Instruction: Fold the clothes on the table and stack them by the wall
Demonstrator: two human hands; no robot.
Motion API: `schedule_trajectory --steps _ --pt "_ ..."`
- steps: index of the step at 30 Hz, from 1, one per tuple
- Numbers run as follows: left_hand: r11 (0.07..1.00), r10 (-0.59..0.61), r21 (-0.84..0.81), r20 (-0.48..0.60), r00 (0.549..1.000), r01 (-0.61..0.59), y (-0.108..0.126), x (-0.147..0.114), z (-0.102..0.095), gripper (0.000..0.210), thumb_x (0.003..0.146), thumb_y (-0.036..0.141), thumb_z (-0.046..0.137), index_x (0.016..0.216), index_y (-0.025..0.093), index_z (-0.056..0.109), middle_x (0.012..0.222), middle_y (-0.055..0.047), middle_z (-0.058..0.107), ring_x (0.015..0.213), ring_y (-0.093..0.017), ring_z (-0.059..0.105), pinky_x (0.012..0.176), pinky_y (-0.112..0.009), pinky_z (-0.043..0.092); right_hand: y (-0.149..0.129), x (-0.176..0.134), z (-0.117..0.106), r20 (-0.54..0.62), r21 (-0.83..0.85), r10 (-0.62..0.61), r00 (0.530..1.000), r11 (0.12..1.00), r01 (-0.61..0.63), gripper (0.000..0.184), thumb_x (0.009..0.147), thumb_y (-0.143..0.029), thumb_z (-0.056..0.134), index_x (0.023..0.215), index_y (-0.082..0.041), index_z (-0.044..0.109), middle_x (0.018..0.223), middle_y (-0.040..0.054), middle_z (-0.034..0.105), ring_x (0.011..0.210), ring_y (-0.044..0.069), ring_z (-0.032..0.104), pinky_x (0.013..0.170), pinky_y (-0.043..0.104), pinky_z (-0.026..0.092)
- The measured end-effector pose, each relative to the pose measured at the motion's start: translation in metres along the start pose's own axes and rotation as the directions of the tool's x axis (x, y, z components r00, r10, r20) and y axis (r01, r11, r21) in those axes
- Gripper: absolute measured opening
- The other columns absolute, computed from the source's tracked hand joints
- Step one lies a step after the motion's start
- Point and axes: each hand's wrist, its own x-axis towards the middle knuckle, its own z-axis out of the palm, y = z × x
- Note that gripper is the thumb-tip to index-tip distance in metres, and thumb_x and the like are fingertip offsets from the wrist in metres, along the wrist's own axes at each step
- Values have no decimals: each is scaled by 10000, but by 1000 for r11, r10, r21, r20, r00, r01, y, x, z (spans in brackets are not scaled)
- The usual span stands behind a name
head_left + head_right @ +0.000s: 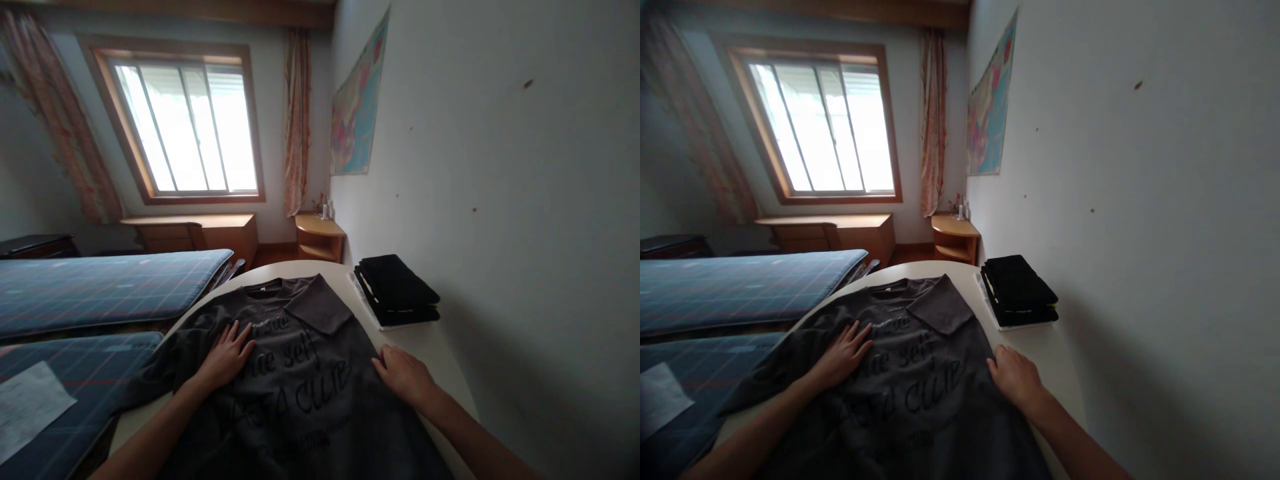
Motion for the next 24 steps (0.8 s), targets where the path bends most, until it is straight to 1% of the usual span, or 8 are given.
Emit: schedule_trajectory --steps 2,4,7,10,12,15,20,24 --pt "1000 -8 5 26 1000 8 8 2 -9 595 985 511 378 1512 235 411 1596 -102 335 1483 -347 244 1150 -472 287 0 -3 2 -10 -23 -4 1000 1000 4 223 1003 -276 454 1033 -153 637 1049 127 714 1004 258 686 782 311 456" --pt "999 -14 30 31 999 13 12 6 -21 556 991 494 378 1483 248 459 1562 -98 401 1451 -332 327 1121 -450 332 -1 -4 2 -29 -40 16 999 999 -18 219 1006 -243 444 1080 -135 620 1071 140 712 1003 262 689 779 315 457" --pt "998 -27 51 -15 1000 28 13 12 -39 488 1010 449 341 1397 243 555 1465 -76 527 1334 -269 490 1057 -378 407 -6 2 0 -73 -53 24 997 998 -27 213 987 -208 467 1124 -120 605 1086 151 704 1005 270 684 783 321 461" --pt "993 -82 84 -75 994 88 10 22 -52 461 1000 402 364 1363 208 571 1418 -94 554 1263 -273 533 1015 -381 431 -19 18 -2 -178 -39 -44 983 999 38 220 972 -204 483 1134 -134 615 1128 145 681 1052 266 650 842 325 450" --pt "982 -139 114 -105 985 151 8 29 -56 464 977 385 403 1359 177 566 1411 -136 542 1256 -323 522 995 -436 434 -33 36 -3 -228 -2 -91 969 996 93 245 973 -209 476 1162 -151 621 1164 137 665 1085 257 624 885 326 436" --pt "960 -219 151 -122 968 236 6 39 -60 467 963 367 407 1329 129 573 1339 -195 566 1206 -372 550 945 -487 450 -56 72 -3 -245 91 -111 963 986 137 306 977 -215 466 1246 -173 605 1225 128 649 1145 251 585 936 324 415" --pt "927 -329 162 -88 940 339 -5 61 -61 487 983 316 334 1397 117 493 1250 -223 605 1007 -355 679 797 -453 512 -78 142 -1 -223 176 -69 972 978 110 378 988 -240 451 1349 -198 557 1232 121 667 1155 249 591 974 343 403" --pt "914 -369 170 -20 929 367 -20 77 -57 474 985 271 331 1411 134 488 1159 -211 661 977 -357 703 773 -437 523 -80 187 8 -198 223 -53 979 970 97 369 1002 -280 429 1332 -268 594 1239 74 679 1169 230 595 989 339 406"
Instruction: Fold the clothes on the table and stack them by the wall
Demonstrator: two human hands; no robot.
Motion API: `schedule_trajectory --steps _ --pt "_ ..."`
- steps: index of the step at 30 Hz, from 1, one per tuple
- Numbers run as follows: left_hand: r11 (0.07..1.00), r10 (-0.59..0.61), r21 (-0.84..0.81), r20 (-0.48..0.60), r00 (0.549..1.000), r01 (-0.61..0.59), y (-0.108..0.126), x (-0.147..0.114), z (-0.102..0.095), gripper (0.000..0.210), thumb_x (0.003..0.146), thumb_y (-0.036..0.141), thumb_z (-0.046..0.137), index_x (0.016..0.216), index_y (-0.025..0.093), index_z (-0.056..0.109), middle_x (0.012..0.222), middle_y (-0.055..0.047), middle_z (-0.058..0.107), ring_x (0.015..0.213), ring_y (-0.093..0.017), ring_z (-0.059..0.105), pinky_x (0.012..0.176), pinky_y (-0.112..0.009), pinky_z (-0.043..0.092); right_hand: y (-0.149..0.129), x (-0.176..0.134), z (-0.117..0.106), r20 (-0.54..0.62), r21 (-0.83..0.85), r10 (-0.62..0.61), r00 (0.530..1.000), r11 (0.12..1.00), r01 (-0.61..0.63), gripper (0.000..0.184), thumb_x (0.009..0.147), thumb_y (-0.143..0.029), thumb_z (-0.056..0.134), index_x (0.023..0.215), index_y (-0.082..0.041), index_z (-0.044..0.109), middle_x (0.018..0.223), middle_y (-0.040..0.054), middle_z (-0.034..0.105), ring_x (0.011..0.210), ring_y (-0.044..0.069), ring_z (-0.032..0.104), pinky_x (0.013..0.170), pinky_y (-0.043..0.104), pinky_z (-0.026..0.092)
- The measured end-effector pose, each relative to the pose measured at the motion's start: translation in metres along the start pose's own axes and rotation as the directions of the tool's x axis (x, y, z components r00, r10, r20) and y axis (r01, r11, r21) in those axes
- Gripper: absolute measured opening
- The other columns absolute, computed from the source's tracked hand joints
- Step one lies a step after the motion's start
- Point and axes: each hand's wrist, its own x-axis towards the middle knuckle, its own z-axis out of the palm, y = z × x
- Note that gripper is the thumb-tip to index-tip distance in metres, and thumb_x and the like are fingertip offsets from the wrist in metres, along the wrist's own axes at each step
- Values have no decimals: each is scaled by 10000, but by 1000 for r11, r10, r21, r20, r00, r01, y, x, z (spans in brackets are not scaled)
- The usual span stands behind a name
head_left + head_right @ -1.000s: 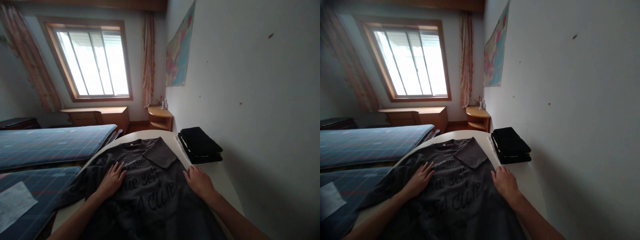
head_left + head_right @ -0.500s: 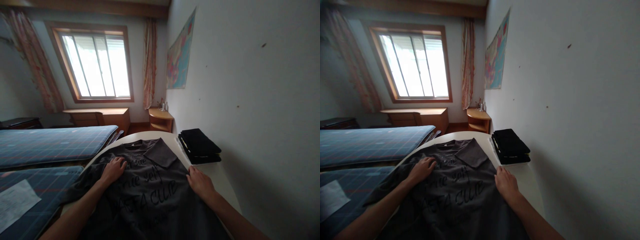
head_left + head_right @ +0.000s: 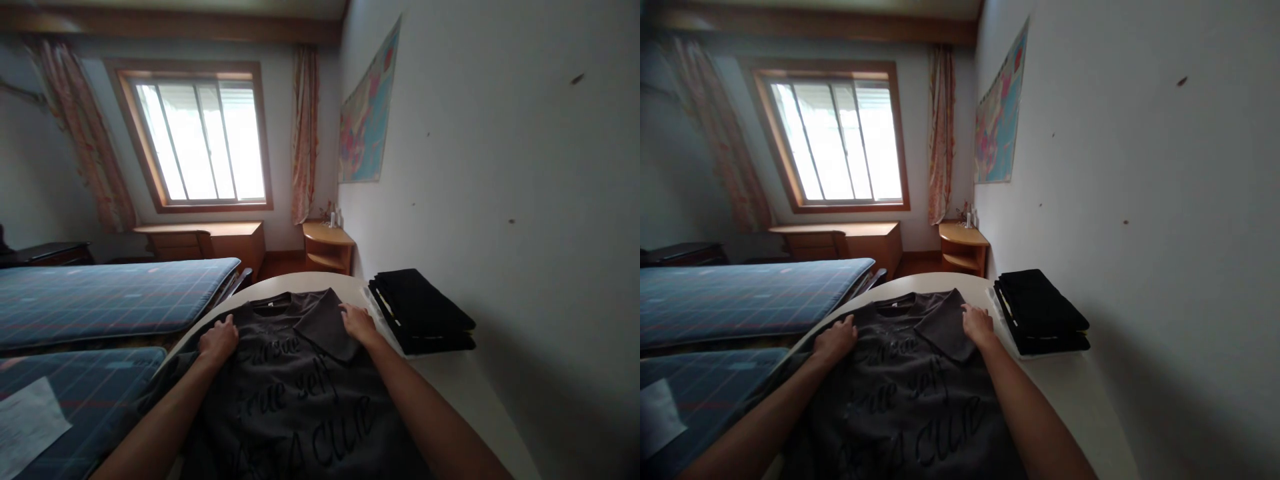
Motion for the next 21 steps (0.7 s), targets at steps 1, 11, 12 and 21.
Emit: schedule_trajectory --steps 1,11,12,21 --pt "1000 5 4 15 1000 -5 -1 4 2 456 984 250 324 1377 132 523 1136 -208 670 973 -354 705 767 -428 524 1 7 5 9 11 -4 1000 1000 4 362 999 -277 434 1312 -281 616 1248 60 678 1177 223 591 994 331 405" --pt "982 184 40 -33 982 -183 19 39 23 399 954 232 350 1174 142 671 1329 -171 601 1241 -350 528 970 -473 439 1 39 29 -25 -1 74 997 997 -74 386 934 -151 433 1247 -155 660 1336 130 591 1145 217 593 964 272 427" --pt "982 188 33 -35 982 -187 24 45 26 419 963 262 345 1221 141 653 1375 -169 575 1259 -353 512 985 -482 428 4 41 28 -43 -15 99 994 995 -100 397 934 -141 419 1257 -137 648 1353 148 569 1145 230 590 955 285 433" --pt "973 216 -89 10 976 -214 78 96 44 657 979 557 347 1504 170 424 1559 -194 371 1417 -389 362 1112 -500 304 28 48 22 -182 -146 175 968 968 -203 381 984 -246 379 1160 -105 686 1316 202 562 1166 314 541 961 384 415"
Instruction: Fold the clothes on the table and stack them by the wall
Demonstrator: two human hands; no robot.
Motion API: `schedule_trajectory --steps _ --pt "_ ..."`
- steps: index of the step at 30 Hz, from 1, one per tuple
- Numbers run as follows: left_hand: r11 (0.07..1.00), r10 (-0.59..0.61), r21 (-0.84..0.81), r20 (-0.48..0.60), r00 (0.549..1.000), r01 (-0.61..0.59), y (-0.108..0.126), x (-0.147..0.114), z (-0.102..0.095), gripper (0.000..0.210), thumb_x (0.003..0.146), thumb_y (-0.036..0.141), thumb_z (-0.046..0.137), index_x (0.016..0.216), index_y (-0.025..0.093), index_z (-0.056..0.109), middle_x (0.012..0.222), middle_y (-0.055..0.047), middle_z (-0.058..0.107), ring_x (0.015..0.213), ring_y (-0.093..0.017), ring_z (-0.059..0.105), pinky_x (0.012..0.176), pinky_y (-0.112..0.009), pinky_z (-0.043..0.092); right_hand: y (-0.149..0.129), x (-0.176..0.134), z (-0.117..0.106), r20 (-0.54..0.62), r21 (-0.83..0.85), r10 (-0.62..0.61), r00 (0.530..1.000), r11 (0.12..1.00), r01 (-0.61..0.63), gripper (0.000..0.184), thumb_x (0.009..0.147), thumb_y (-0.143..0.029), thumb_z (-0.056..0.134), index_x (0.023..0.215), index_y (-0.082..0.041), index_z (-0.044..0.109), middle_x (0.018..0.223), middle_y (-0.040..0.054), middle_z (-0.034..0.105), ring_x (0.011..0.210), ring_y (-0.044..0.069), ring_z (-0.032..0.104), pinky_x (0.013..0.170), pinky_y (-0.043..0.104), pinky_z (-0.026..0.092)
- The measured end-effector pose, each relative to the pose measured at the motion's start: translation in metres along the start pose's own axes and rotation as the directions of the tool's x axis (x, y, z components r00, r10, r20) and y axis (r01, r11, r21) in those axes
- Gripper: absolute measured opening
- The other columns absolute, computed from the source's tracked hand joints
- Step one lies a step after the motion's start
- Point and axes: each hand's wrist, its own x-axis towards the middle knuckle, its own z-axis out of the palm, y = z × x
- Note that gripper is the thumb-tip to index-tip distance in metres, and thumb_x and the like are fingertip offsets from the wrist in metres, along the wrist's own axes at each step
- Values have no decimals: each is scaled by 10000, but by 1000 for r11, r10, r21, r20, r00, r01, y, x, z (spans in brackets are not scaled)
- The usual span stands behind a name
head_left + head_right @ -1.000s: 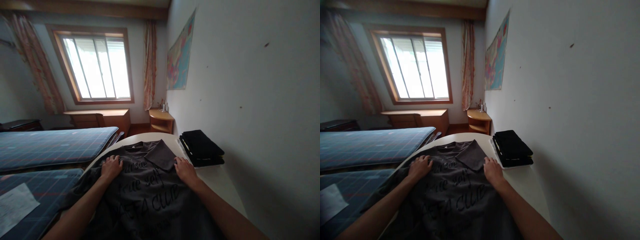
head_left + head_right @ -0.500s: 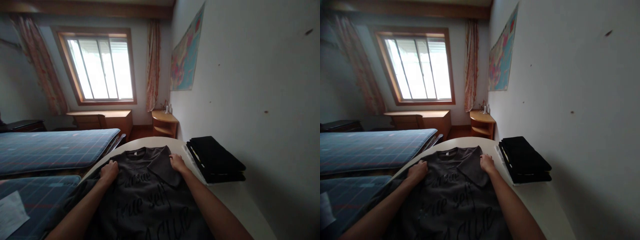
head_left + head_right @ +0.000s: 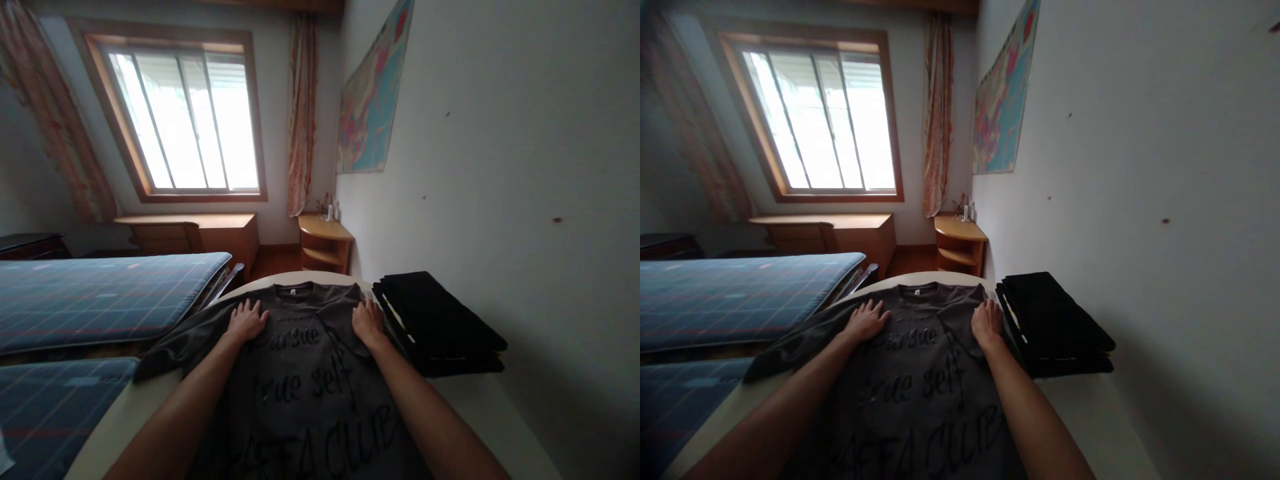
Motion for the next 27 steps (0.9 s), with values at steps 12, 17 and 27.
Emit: schedule_trajectory --steps 12,17,27 --pt "996 44 -61 -313 949 -67 10 -66 -22 431 1041 369 285 1319 215 575 1419 -85 539 1220 -255 539 1066 -382 375 -27 -60 -20 -44 37 -344 938 938 346 400 1002 -384 431 1313 -219 621 1608 90 299 1439 294 274 1161 494 179" --pt "998 21 -49 -286 958 -36 -17 -97 -25 427 1036 365 302 1316 216 586 1410 -76 550 1246 -252 530 1070 -366 381 -64 -141 -52 12 232 -554 833 812 536 346 983 -377 494 1271 -242 630 1577 88 364 1432 289 299 1163 525 171" --pt "965 -255 4 -199 946 261 -63 -143 -40 435 939 290 421 1323 219 612 1434 -184 469 1258 -369 487 952 -489 439 -138 -295 -61 -31 308 -991 127 112 945 278 929 -526 589 1007 -267 654 968 -4 714 877 205 642 871 414 455"
